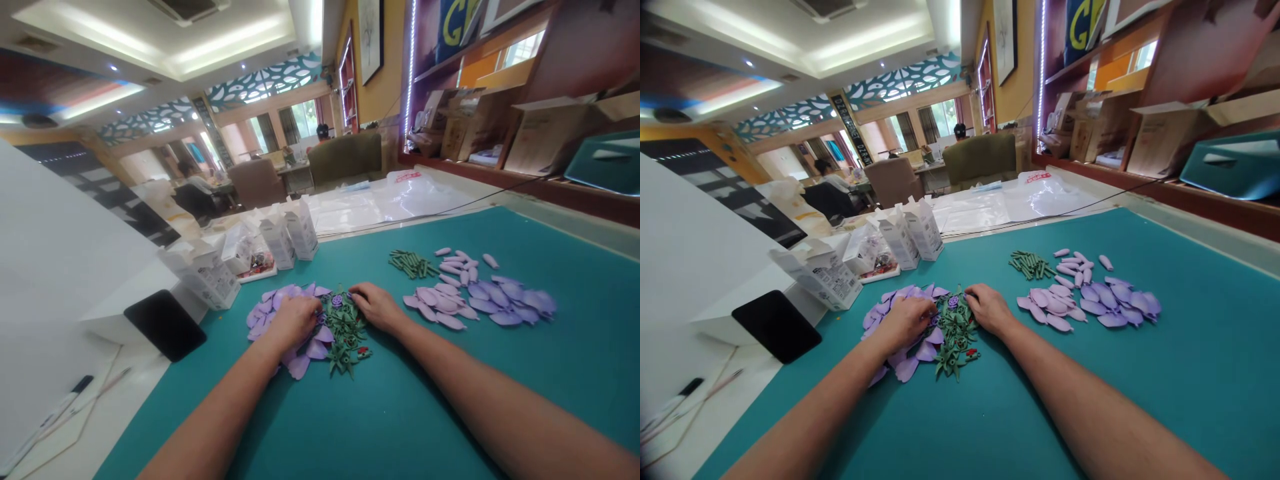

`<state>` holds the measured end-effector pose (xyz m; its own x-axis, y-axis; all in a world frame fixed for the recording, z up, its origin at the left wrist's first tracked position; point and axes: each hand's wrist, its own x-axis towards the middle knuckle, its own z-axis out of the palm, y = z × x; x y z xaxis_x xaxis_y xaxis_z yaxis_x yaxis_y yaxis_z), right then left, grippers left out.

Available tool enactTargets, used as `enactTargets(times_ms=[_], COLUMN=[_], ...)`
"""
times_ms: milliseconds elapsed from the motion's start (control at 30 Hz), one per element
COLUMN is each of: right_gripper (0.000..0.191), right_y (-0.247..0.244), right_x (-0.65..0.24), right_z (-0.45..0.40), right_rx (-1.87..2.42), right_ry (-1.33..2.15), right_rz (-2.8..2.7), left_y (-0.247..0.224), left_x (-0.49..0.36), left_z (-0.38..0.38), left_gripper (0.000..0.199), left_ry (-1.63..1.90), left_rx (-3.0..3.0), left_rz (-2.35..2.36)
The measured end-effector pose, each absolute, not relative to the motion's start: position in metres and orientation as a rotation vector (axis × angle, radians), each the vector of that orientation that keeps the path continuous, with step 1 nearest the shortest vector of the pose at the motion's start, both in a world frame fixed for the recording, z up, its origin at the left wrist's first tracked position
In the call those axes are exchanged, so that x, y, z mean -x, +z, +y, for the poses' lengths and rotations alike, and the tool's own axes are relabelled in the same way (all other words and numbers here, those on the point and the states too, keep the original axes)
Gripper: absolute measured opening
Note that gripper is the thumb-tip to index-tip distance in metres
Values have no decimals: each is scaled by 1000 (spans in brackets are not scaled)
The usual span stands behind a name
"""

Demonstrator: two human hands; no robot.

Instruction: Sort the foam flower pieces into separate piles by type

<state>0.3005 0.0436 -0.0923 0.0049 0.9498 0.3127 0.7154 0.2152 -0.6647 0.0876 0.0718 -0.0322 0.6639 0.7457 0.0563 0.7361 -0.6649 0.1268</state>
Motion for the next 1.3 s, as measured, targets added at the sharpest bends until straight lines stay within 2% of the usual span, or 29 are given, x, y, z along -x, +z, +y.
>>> enactTargets(times_ms=[367, 467, 600, 767, 933, 1167, 1300], right_gripper=[26, 26, 25, 26, 27, 27, 27], right_y=[-91, -90, -89, -88, -89, -90, -89], right_x=[-300, -300, -300, -300, -300, -300, -300], right_z=[43, 42, 42, 41, 41, 41, 40], right_rx=[1589, 1586, 1587, 1613, 1613, 1604, 1613], right_ry=[427, 429, 427, 429, 431, 407, 409], right_rz=[-1775, -1774, -1780, -1788, -1792, -1811, -1826], left_y=[-24, -19, -15, -18, -15, -13, -14], left_x=[-72, -60, -37, -29, -56, -72, -71], left_z=[91, 97, 105, 98, 63, 34, 32], left_gripper=[22, 28, 21, 12, 12, 38, 31], left_ry=[425, 500, 542, 416, 147, -127, -194], left_rx=[-2259, -2200, -2243, -2414, -2654, -2894, -2987], left_rz=[1277, 1324, 1478, 1564, 1192, 1007, 985])
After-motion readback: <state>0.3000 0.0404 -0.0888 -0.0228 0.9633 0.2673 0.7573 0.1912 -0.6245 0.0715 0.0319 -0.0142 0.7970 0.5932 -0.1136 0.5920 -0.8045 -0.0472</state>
